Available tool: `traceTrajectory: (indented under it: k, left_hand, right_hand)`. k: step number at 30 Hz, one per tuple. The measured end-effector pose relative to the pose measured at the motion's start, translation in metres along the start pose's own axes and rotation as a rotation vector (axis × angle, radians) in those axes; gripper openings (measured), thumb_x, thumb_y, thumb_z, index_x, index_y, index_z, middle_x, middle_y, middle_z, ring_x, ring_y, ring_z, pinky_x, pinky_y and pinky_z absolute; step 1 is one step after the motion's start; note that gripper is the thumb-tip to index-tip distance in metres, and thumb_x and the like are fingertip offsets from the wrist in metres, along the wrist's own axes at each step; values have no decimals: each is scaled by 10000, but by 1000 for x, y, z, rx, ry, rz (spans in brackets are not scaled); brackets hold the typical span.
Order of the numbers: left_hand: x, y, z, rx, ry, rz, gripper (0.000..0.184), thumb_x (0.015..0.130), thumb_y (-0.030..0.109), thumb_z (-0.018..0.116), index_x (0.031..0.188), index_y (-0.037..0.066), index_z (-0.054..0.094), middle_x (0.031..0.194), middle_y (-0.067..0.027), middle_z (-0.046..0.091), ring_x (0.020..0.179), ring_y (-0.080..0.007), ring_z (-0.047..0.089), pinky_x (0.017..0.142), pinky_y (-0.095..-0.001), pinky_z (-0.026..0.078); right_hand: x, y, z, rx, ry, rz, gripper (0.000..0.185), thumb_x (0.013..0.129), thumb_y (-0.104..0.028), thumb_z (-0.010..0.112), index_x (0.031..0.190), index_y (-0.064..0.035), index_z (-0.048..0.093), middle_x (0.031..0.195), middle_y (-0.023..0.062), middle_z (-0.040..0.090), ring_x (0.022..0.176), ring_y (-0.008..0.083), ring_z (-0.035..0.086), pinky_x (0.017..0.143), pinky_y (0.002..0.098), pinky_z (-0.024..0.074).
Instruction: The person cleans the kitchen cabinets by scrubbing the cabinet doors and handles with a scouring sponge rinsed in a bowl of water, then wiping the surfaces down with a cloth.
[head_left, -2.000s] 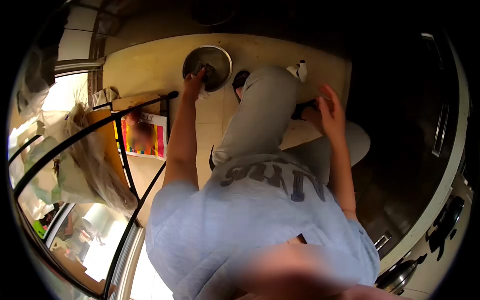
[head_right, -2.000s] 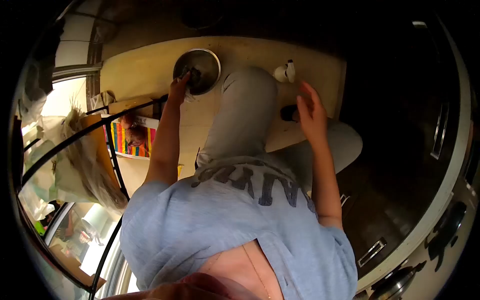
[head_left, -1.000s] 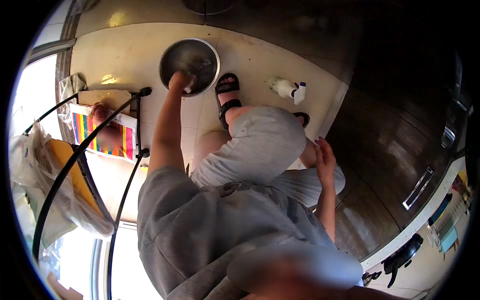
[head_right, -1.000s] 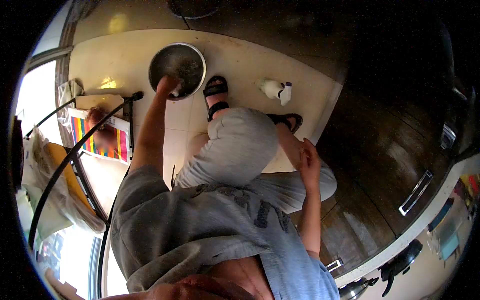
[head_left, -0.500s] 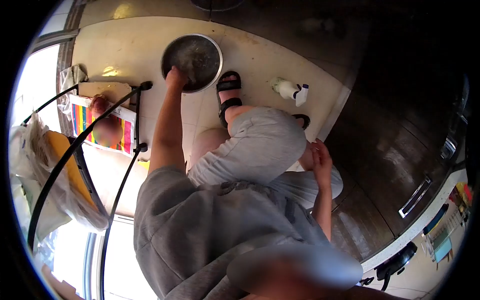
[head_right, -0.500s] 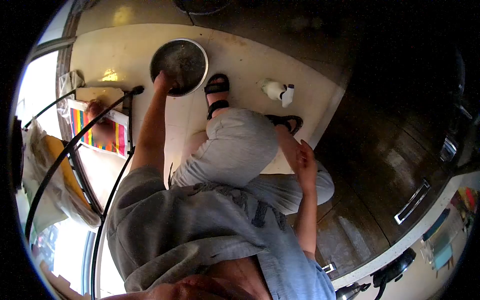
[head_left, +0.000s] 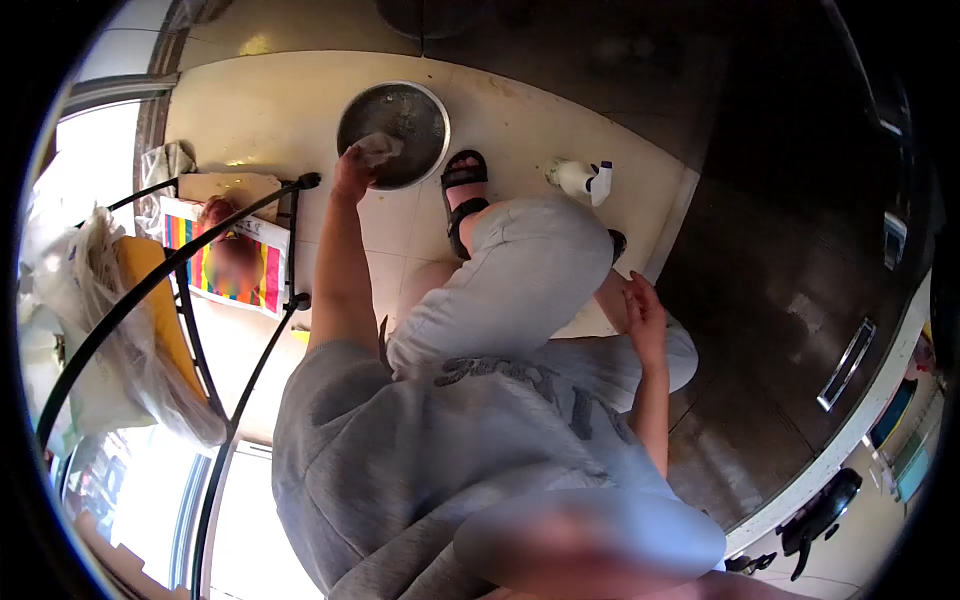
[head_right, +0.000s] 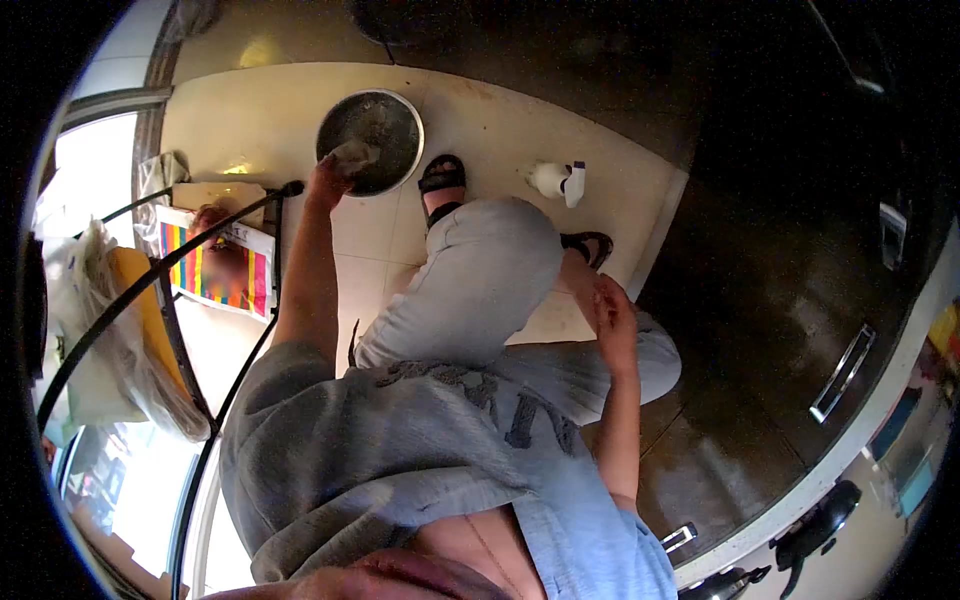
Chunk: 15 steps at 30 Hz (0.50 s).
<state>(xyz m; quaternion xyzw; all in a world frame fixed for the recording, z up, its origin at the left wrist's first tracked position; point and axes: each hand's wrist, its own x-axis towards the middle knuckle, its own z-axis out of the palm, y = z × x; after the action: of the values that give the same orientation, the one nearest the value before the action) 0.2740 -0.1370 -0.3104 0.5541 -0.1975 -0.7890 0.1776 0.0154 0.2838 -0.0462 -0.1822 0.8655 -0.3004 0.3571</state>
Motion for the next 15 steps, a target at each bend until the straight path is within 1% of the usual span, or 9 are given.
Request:
traceTrajectory:
  k: [1,2,5,6,9,10,13,15]
  left_hand:
    - [-7,7,1,-119,-2,-76,437,859,386,454,1171,83,500,1183,-111,522,971,-294,542,740,-384,446]
    - [1,5,-16,-228,-138,-108,530,859,452,460,1240,85,432,1251,-122,471,1101,-319,465,797,-462,433]
    - [-24,14,-10,-417,-304,-67,573,851,501,469,1248,90,433,1258,-125,469,1144,-341,440,868,-524,404]
    - [-32,16,-4,-472,-274,-70,590,859,512,465,1252,73,431,1266,-127,466,1157,-343,441,904,-562,387]
    - [-51,23,16,-453,-288,103,545,885,470,453,1229,47,453,1247,-128,487,1160,-329,449,910,-559,389]
    - [-62,29,25,-520,-292,114,476,903,409,460,1191,31,485,1204,-130,524,1133,-311,474,913,-520,408]
    - [-40,27,18,-626,-383,114,429,897,370,495,1162,33,511,1153,-136,556,1083,-301,505,902,-452,436]
    - [-18,23,-4,-714,-657,61,383,902,320,498,1144,24,518,1133,-139,564,1049,-289,522,891,-423,448]
  right_hand:
    - [-4,0,3,-1,11,-20,331,926,-146,477,1240,-42,471,1106,110,588,978,191,567,829,301,445]
    - [-6,-2,6,-3,22,-37,331,923,-144,483,1236,-37,472,1100,112,589,974,190,569,825,296,446]
    - [-14,-13,11,-13,21,-53,333,916,-137,496,1233,-37,475,1086,112,597,955,191,576,811,287,451]
    - [-17,-16,12,-17,13,-51,335,913,-135,500,1233,-39,476,1081,111,600,948,192,579,805,285,453]
    - [-26,-14,9,-51,40,-66,329,909,-136,504,1225,-48,487,1067,114,605,920,196,585,785,289,459]
    - [-30,-12,8,-35,63,-78,327,908,-140,506,1222,-50,491,1064,114,606,914,196,586,779,290,460]
    - [-44,-5,5,-17,129,-103,325,906,-157,510,1215,-56,500,1054,118,608,901,196,587,767,296,462]
    - [-52,-5,6,-53,179,-134,328,906,-175,512,1213,-59,503,1047,124,608,899,198,587,763,301,462]
